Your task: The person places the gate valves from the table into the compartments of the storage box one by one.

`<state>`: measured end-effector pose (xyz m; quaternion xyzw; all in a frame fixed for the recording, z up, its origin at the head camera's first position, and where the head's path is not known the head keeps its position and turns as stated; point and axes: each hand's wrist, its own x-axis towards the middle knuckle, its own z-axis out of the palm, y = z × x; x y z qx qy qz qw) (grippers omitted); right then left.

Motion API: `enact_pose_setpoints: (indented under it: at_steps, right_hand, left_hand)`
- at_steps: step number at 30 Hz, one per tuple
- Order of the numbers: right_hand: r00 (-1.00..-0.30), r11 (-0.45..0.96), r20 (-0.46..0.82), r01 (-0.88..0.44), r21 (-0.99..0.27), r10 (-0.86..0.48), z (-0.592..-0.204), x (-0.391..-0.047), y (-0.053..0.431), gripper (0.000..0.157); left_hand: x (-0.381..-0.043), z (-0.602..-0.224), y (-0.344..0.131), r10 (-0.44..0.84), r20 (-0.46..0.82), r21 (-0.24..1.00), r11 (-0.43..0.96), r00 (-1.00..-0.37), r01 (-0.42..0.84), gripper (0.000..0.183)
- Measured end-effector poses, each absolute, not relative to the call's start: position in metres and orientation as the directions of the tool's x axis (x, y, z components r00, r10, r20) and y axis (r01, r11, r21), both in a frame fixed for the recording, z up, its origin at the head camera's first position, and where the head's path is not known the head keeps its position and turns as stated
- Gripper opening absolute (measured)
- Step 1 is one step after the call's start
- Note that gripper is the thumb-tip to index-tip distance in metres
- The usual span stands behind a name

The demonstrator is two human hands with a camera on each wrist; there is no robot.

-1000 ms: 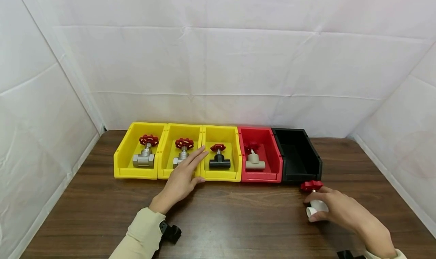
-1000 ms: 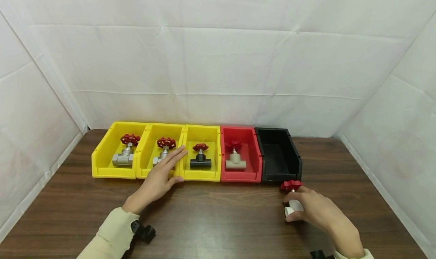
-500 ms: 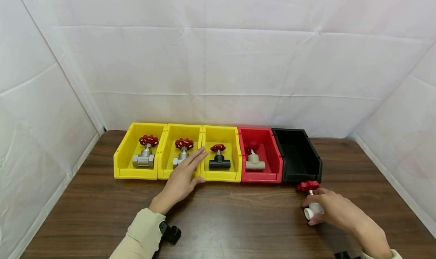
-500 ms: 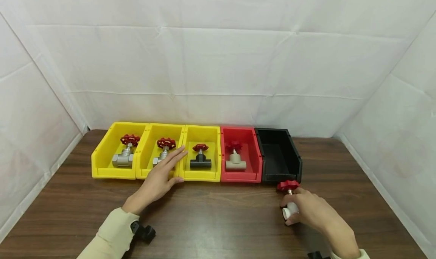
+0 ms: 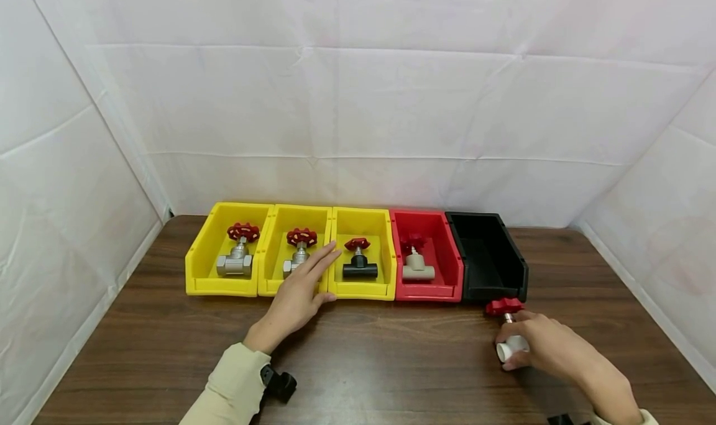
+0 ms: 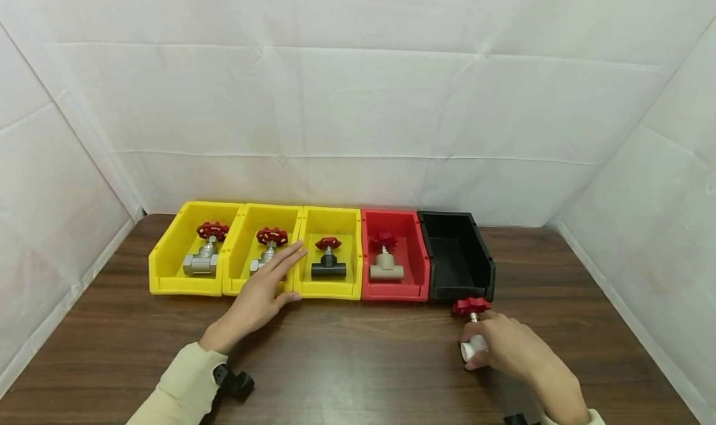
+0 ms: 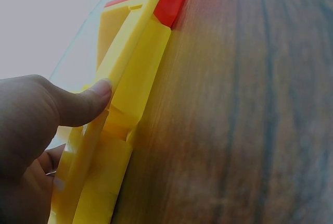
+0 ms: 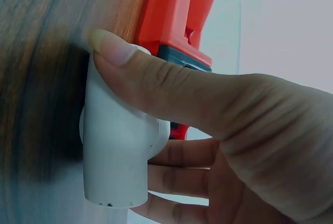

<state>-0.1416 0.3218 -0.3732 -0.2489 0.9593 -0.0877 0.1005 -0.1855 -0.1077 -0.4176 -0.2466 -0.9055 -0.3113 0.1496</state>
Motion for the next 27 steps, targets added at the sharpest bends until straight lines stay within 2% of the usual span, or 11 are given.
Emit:
enact_pose_setpoints:
  at_steps: [8,27]
  right_hand:
    - [-0.839,0.846,-0.156,-0.483,-0.225,-0.52,-0.367,-0.139,0.319,0.033]
    - [-0.847,0.838,0.006,-0.528,-0.137,-0.532,-0.352,-0.13,0.312,0.03]
  left_hand:
    - [-0.186,-0.417,-0.107,0.358,0.425,0.485,0.686,-0.832,0.543,0.079]
    - [-0.186,-0.418,-0.108,0.361,0.437,0.482,0.68,-0.824,0.553,0.079]
